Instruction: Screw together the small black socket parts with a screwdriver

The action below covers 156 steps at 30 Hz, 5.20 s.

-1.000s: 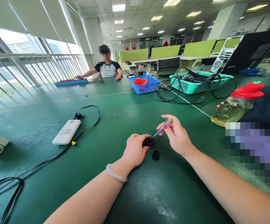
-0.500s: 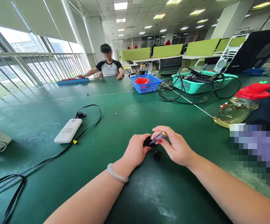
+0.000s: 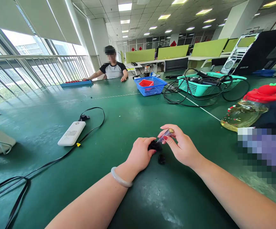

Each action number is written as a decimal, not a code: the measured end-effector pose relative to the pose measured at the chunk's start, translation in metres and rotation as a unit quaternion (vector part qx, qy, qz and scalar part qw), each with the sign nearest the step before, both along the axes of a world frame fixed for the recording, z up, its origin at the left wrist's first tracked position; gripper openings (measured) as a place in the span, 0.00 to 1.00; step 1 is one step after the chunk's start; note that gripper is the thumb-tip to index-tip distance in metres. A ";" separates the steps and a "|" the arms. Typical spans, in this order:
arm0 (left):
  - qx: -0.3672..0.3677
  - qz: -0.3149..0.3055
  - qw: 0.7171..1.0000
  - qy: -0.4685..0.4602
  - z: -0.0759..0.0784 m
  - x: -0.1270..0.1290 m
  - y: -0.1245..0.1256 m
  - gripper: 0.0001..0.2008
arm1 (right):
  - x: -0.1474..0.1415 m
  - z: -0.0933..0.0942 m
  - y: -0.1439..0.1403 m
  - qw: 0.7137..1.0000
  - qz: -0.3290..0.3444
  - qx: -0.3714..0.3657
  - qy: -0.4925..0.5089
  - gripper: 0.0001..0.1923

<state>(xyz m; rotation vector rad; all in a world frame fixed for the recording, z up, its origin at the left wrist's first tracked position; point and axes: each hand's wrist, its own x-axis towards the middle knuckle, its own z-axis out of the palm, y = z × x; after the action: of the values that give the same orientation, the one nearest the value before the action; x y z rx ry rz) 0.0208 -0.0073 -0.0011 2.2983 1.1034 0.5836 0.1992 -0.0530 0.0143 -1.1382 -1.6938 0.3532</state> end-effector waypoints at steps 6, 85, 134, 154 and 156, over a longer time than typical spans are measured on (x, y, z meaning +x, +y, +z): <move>0.065 -0.023 0.998 -0.014 -0.005 0.000 -0.001 0.21 | -0.001 -0.001 0.001 1.000 0.010 -0.004 0.005 0.10; -0.096 0.522 0.779 -0.335 0.080 -0.254 -0.049 0.15 | 0.029 -0.021 0.041 0.902 -0.104 -0.050 0.417 0.18; 0.082 0.500 0.856 0.104 0.028 -0.282 -0.033 0.20 | 0.025 -0.016 0.035 0.914 -0.078 -0.099 0.385 0.20; 0.135 0.514 0.806 0.259 0.032 -0.287 -0.041 0.29 | 0.025 -0.017 0.035 0.918 -0.076 -0.102 0.376 0.21; 0.120 0.524 0.797 0.277 0.029 -0.296 -0.040 0.28 | 0.025 -0.017 0.035 0.918 -0.074 -0.101 0.376 0.21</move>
<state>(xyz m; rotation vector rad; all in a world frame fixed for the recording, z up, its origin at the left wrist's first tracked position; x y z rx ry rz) -0.2749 -0.0473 0.0284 1.8871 2.7768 0.4164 0.2245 -0.0182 -0.0028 -1.0771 -0.9020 0.7709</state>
